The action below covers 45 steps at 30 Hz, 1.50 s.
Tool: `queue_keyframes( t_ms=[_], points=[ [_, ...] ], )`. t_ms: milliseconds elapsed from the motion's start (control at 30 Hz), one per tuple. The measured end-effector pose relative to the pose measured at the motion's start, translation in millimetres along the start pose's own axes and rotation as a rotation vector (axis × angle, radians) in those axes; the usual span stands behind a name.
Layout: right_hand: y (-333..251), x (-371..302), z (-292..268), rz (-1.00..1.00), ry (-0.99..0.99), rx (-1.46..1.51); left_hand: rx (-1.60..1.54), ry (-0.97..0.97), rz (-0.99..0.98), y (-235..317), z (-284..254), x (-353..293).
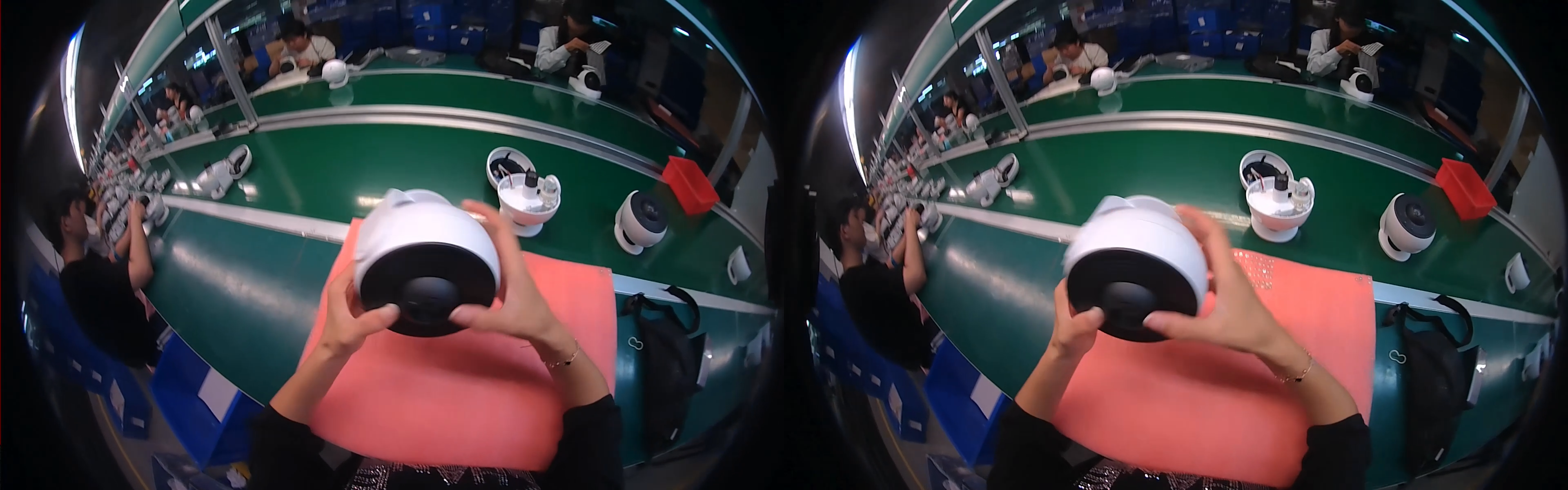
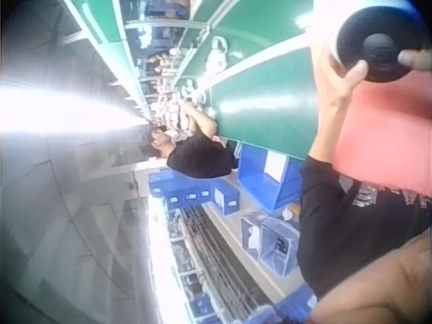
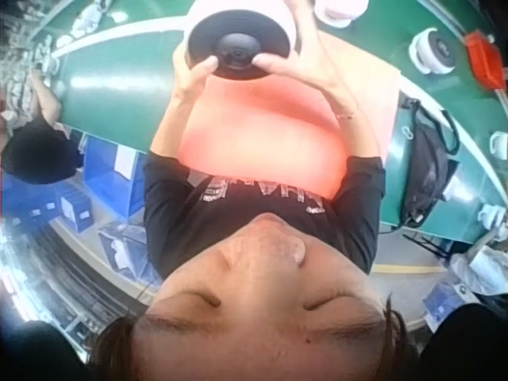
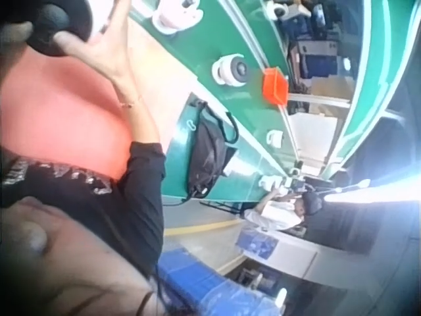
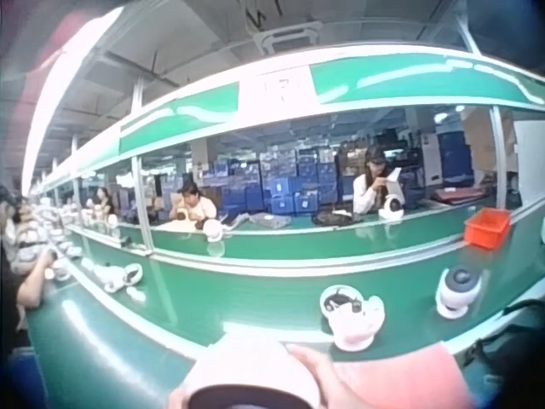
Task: Assembling electronic security camera components on a production line.
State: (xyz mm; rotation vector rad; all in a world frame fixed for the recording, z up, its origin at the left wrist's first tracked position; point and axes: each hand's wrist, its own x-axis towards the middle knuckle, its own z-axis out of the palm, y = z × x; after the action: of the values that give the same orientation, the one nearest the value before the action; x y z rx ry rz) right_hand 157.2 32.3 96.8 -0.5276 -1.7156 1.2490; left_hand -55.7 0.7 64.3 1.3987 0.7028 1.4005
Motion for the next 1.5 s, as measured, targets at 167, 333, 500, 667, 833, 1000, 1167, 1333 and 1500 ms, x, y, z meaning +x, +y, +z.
queue_keyframes(
  t_ms=[167, 333, 500, 667, 833, 1000, 1167, 1333, 1500],
  points=[
    [-41.0, 19.2, 3.6, -0.119, 0.07, -0.148, -0.747, 0.014, 0.205, -35.6, 8.7, 33.3],
    [-31.4, 28.0, -19.9, -0.108, 0.161, -0.126, -0.619, 0.117, 0.276, -39.0, 40.0, 76.6],
    [6.1, 44.0, -49.3, -0.063, 0.373, -0.091, -0.599, 0.239, -0.087, -49.6, 57.4, 121.1],
    [58.7, 60.9, -102.1, 0.371, 0.505, 0.667, -0.742, 0.132, -0.329, -78.5, 62.7, 146.0],
    [115.5, 65.5, -133.4, 0.336, 0.673, 0.624, -0.323, 0.034, -0.33, -115.7, 64.1, 130.1],
    [149.9, 67.3, -149.5, 0.515, 0.665, 0.541, -0.256, 0.1, -0.347, -139.3, 52.4, 124.1],
    [163.4, 60.2, -145.3, 0.322, 1.132, 0.887, -0.182, 0.089, -0.363, -153.2, 37.7, 124.1],
    [167.3, 33.4, -190.9, -0.027, 1.338, 0.744, -0.158, 0.084, -0.364, -155.9, 36.3, 121.4],
    [149.9, 19.3, -228.7, -0.224, 1.337, 0.686, -0.196, 0.084, -0.366, -154.2, 39.0, 120.1]
  ],
)
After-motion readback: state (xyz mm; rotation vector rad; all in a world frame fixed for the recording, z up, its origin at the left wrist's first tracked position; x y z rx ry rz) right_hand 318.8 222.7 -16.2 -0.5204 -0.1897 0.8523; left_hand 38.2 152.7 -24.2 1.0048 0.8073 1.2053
